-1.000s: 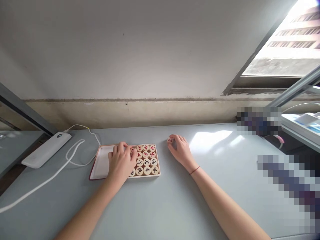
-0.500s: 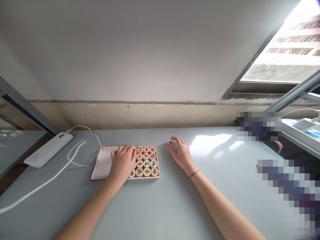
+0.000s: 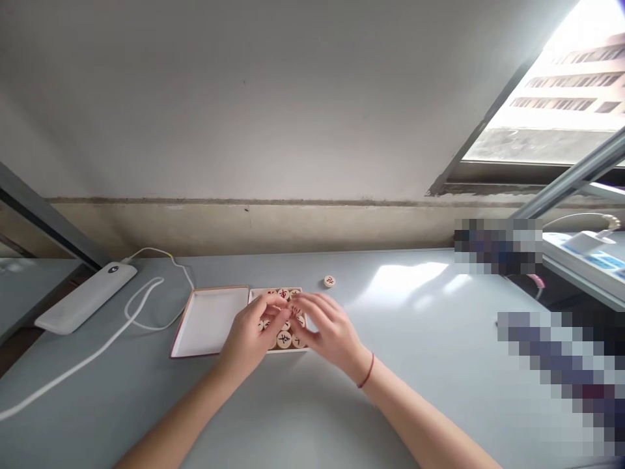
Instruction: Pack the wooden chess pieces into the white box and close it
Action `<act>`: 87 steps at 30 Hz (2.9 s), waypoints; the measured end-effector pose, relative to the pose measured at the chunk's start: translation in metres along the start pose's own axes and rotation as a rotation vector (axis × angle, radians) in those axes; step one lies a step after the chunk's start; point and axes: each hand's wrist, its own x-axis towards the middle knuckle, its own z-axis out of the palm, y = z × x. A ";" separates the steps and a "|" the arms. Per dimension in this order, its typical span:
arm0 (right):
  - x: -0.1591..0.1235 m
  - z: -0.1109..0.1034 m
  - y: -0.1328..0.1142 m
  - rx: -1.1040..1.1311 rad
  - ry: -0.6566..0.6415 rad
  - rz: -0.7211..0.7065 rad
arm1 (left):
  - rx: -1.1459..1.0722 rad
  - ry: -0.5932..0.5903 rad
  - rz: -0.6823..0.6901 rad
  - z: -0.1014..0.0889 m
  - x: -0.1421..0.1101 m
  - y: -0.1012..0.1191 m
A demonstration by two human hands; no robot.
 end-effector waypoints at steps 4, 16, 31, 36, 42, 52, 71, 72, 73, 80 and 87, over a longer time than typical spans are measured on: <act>-0.007 -0.016 0.045 -0.158 -0.003 0.343 | 0.334 0.081 0.044 -0.017 0.007 -0.019; -0.022 -0.017 0.085 -0.189 -0.208 0.470 | 0.555 -0.001 -0.147 -0.029 0.014 -0.052; -0.023 -0.012 0.087 -0.216 -0.207 0.471 | 0.540 -0.006 -0.230 -0.029 0.015 -0.050; -0.024 -0.009 0.089 -0.235 -0.195 0.484 | 0.549 0.007 -0.225 -0.028 0.015 -0.050; -0.025 -0.008 0.090 -0.269 -0.174 0.470 | 0.569 0.005 -0.215 -0.028 0.014 -0.052; -0.010 0.006 0.023 -0.078 -0.157 0.492 | 1.062 -0.050 -0.011 -0.010 0.026 -0.022; -0.006 0.011 -0.010 0.004 -0.001 0.208 | 0.135 -0.002 -0.061 0.003 0.011 -0.003; -0.006 0.010 -0.012 0.005 0.018 0.180 | 0.039 -0.027 -0.111 0.006 0.009 -0.001; -0.005 0.009 -0.011 0.001 0.036 0.158 | -0.044 -0.040 -0.151 0.008 0.008 0.000; -0.006 -0.022 0.047 -0.148 0.141 0.422 | -0.336 0.153 -0.283 0.011 0.010 -0.013; -0.026 -0.028 0.100 -0.290 -0.058 0.603 | -0.382 0.169 -0.322 0.011 0.014 -0.022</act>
